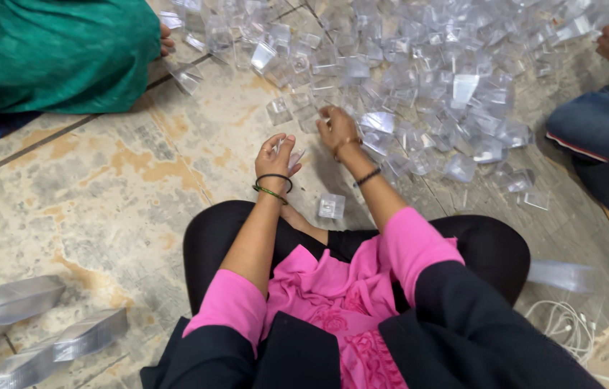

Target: The person sits on the floor and stacks clear plastic cups one at a time, picking cups from a large pile in front of them and pressing each onto a growing stack, then setting completed stacks aside.

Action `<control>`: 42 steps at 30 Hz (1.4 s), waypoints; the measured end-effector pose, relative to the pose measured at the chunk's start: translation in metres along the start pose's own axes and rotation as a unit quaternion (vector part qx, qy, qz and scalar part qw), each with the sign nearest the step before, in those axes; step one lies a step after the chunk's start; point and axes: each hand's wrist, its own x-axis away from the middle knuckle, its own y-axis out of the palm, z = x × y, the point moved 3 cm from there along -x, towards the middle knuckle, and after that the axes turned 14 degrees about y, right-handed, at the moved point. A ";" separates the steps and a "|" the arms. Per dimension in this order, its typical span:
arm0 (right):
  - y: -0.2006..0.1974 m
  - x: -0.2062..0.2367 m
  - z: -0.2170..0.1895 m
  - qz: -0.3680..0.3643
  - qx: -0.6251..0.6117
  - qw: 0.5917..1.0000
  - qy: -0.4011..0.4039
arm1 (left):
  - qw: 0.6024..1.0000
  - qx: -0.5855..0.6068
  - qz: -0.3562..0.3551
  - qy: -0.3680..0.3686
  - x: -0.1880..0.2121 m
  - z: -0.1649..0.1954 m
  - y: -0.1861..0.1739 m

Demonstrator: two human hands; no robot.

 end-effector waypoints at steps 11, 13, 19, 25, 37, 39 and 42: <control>0.015 -0.003 -0.013 0.071 0.169 0.982 -0.050 | 0.953 0.135 0.251 0.107 -0.027 -0.007 -0.032; 0.018 -0.008 -0.012 0.064 0.212 0.974 -0.048 | 0.960 0.129 0.228 0.096 -0.028 -0.002 -0.028; 0.045 -0.011 -0.003 -0.070 0.160 0.983 0.063 | 0.988 0.023 0.116 0.104 -0.027 -0.006 -0.012; 0.015 0.011 0.026 -0.113 -0.295 0.941 0.121 | 0.975 -0.098 -0.023 0.199 -0.019 -0.019 0.000; 0.034 -0.047 -0.045 0.096 0.061 0.989 -0.096 | 0.998 0.048 -0.013 -0.023 0.001 0.015 0.007; 0.038 -0.061 -0.051 0.134 0.149 0.967 -0.158 | 0.998 0.049 -0.015 -0.030 -0.001 0.014 0.007; 0.033 -0.074 -0.031 0.062 0.122 0.990 -0.032 | 0.998 0.047 -0.023 -0.033 -0.004 0.010 0.006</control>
